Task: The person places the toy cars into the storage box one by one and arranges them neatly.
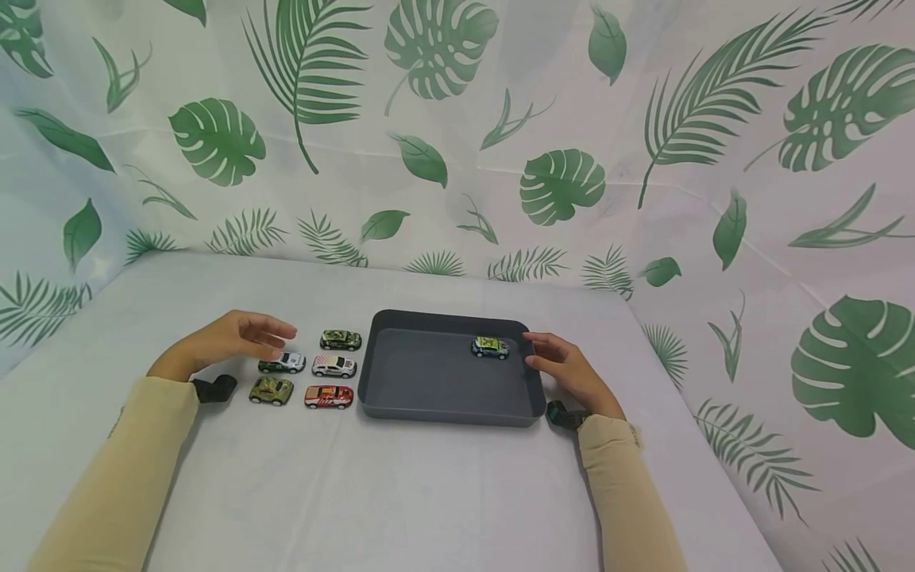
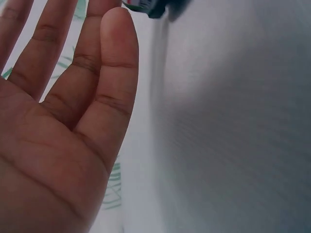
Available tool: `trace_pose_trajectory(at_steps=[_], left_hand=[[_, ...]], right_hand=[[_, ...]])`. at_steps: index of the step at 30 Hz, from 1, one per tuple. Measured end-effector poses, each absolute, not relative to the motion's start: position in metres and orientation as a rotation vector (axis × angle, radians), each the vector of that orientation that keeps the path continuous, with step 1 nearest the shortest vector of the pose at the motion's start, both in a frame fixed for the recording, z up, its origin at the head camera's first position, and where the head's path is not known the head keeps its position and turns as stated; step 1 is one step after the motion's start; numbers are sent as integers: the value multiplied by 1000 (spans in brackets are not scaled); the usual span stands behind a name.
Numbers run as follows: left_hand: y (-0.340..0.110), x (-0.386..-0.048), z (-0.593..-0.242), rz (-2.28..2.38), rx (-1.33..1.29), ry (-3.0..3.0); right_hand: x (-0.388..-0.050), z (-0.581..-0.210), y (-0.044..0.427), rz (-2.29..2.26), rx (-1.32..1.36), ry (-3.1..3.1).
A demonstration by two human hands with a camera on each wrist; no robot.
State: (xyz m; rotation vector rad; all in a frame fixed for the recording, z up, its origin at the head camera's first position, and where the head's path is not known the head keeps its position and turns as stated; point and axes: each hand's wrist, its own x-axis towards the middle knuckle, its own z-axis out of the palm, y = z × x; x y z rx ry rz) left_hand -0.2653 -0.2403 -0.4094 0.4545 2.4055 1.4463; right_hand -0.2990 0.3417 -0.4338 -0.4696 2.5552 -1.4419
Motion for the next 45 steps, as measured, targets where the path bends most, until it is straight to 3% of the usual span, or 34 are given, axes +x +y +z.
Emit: trace_pose_trajectory(at_steps=[45], left_hand=[[-241, -270, -415, 1119, 422, 2526]], right_hand=[[-299, -434, 343, -1448, -464, 2540]])
